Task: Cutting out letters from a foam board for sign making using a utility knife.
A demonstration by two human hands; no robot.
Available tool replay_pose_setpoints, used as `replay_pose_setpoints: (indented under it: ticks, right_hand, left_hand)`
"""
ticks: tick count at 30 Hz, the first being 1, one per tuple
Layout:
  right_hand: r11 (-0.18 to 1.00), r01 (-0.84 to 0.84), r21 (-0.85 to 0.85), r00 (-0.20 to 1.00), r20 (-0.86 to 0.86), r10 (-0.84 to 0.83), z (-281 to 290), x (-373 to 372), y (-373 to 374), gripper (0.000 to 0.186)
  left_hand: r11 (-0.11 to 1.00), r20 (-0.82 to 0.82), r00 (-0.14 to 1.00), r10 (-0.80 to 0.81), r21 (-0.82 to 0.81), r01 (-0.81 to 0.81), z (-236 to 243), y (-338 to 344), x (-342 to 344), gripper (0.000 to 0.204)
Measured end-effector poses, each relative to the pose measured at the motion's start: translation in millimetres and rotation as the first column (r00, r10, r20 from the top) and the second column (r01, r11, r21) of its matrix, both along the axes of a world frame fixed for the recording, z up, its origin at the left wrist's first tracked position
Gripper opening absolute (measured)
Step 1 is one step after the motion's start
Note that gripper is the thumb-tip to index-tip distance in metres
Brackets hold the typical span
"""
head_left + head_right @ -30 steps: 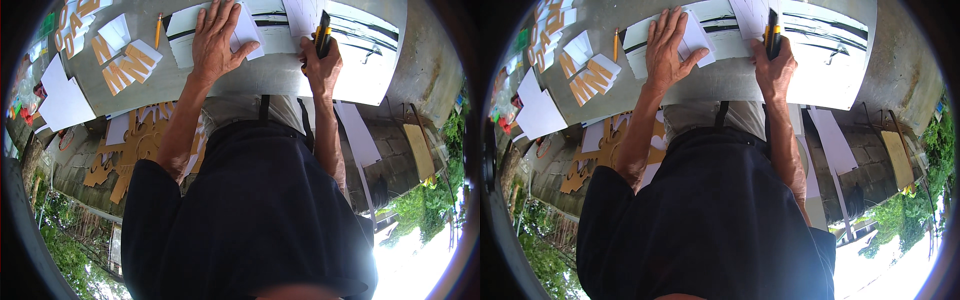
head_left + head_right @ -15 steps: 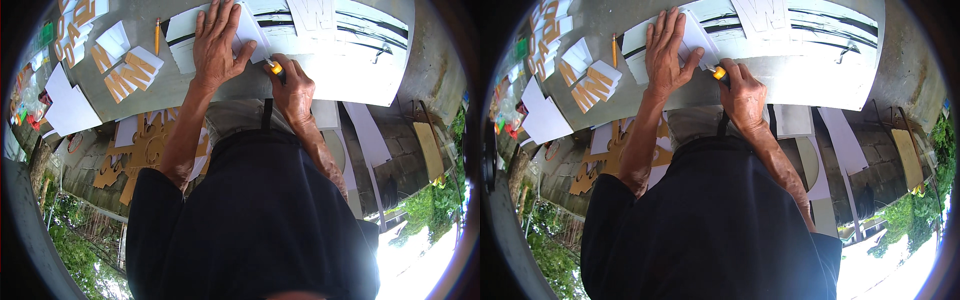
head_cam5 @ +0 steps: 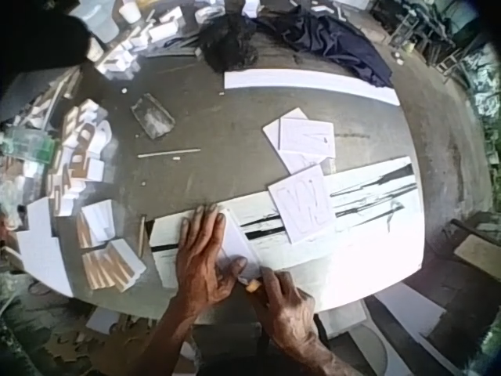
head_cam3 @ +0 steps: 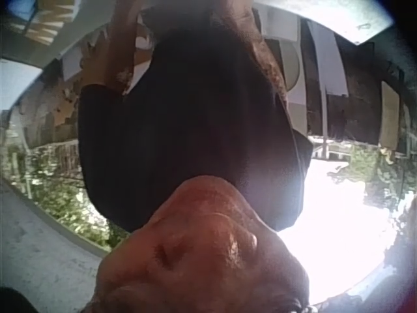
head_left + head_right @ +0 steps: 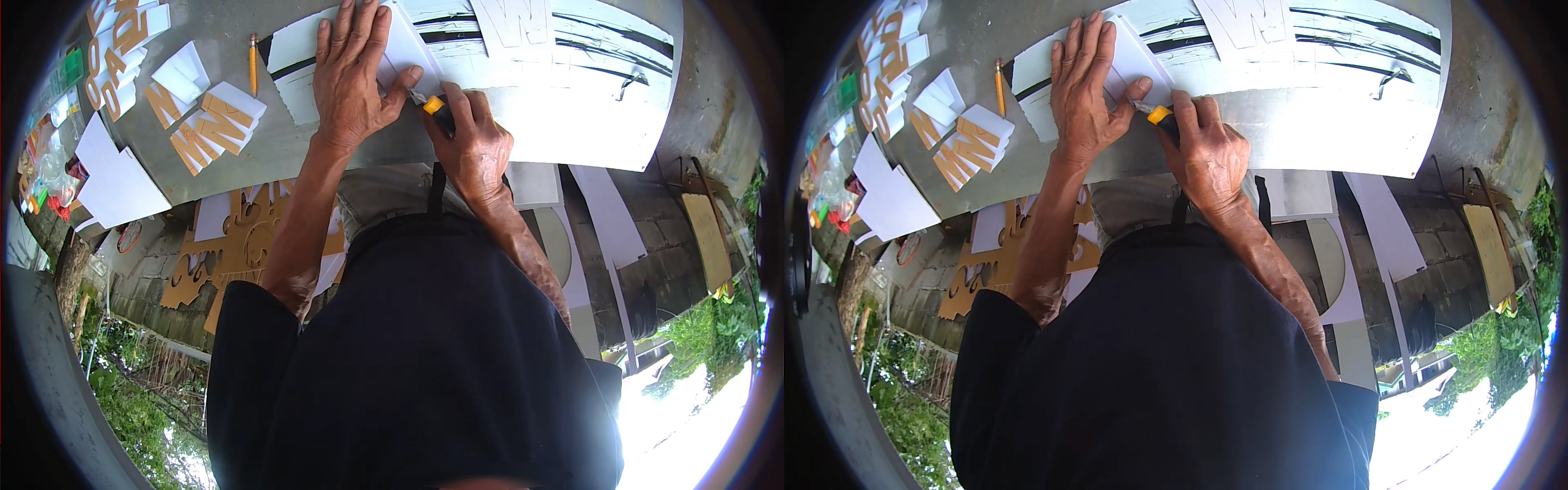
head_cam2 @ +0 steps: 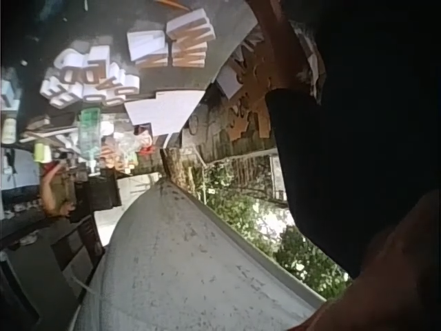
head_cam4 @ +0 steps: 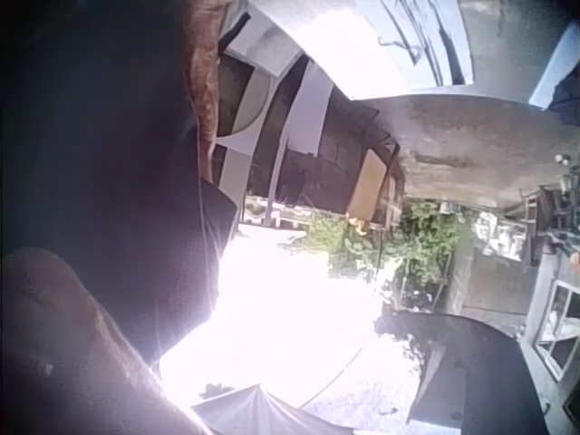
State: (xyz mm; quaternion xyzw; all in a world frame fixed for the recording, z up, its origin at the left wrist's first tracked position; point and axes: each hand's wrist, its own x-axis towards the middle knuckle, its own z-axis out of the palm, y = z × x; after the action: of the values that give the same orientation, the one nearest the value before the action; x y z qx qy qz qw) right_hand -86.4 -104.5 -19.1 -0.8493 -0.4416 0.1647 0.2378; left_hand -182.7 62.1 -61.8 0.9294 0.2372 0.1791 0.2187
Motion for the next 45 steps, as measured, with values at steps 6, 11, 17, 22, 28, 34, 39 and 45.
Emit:
replay_pose_setpoints:
  ticks: [6, 11, 17, 22, 28, 34, 39, 45]
  right_hand:
    - [1.0, -0.018, 0.015, 0.999, 0.026, 0.018, 0, -1, 1, 0.057]
    - [0.998, 0.038, -0.049, 0.998, -0.047, -0.04, 9, -1, 9, 0.057]
    - [0.968, 0.246, 0.043, 0.969, 0.001, -0.246, 7, 23, 13, 0.049]
    - [0.94, 0.326, -0.099, 0.933, 0.195, -0.303, 17, 81, 24, 0.066]
    - [0.962, 0.266, -0.06, 0.932, 0.272, -0.241, 1, 142, 48, 0.063]
    - [0.986, 0.156, -0.056, 0.974, 0.177, -0.144, 2, 201, 74, 0.072]
    - [0.941, -0.222, -0.256, 0.939, 0.205, 0.277, 15, 174, 47, 0.097]
    - [0.992, 0.088, -0.094, 0.936, 0.35, -0.05, 3, 220, 58, 0.07]
  left_hand:
    - [1.0, 0.012, 1.0, -0.008, -0.01, 0.008, 3, 2, 0, 0.076]
    - [1.0, -0.001, 1.0, -0.003, -0.014, 0.003, 8, 2, 2, 0.07]
    - [1.0, 0.081, 0.997, 0.003, -0.007, -0.003, 10, 9, -4, 0.092]
    - [0.995, -0.119, 0.989, 0.088, -0.044, -0.094, 46, -14, 8, 0.117]
    - [0.989, -0.23, 0.965, 0.123, -0.054, -0.139, 53, -3, 19, 0.116]
    - [0.994, -0.154, 0.986, 0.062, 0.099, -0.047, 52, 52, 24, 0.111]
    - [0.987, -0.36, 0.924, -0.129, 0.04, 0.153, 72, 32, 21, 0.114]
    - [0.989, -0.181, 0.983, 0.018, 0.148, 0.009, 42, 88, 26, 0.089]
